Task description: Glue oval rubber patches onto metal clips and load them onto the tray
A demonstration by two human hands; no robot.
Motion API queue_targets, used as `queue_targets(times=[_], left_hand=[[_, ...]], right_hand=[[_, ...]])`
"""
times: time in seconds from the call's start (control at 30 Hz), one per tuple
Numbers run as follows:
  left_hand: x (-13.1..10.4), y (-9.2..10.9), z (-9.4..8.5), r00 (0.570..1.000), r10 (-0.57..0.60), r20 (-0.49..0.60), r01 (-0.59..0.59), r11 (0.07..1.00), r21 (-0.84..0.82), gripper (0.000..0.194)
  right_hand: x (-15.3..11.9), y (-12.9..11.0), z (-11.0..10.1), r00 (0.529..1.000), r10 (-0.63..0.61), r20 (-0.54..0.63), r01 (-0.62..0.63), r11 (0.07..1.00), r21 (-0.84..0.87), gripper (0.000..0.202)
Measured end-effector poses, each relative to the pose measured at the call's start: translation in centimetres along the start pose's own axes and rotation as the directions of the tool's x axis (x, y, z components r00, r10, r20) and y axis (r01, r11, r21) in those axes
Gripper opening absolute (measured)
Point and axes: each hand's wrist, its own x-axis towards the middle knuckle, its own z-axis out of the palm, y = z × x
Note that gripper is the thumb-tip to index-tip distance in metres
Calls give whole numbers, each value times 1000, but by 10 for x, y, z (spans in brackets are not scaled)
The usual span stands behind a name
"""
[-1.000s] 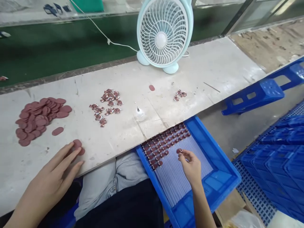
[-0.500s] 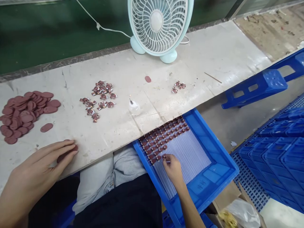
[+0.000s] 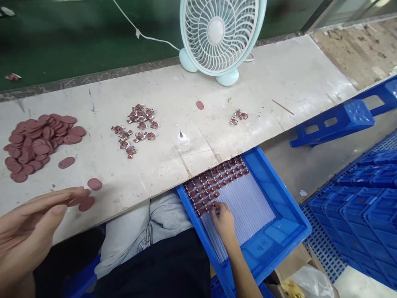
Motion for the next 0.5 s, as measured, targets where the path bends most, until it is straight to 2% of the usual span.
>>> queue_targets(times=[0.07,0.1,0.2,0.3,0.43,0.5], left_hand=[[-5,-5,1,996,-78,-47,76,996,-51,22],[-7,-9,2,996,-77,-54,74,996,-45,23],[-14,-20,2,997,70,-33,-66,991,120,29],[-25,-25,-5,982,190,23,-189,947,259,32],[-56,-25,-16,964,240,112,-261,929,261,34],[-76,-30,-14,943,265,200,-307,926,222,33]], right_hand=[[2,-2,-3,1000,6,0,-6,1000,-9,27],[4,-4,-5,1000,8,-3,-8,1000,-10,27],[3,-18,-21,999,23,-48,-22,1000,8,35],[-3,-46,-43,990,44,-134,-37,998,51,44],[-17,-96,-65,982,24,-185,-6,995,102,36],[-22,-120,-66,983,-51,-176,77,986,145,29]])
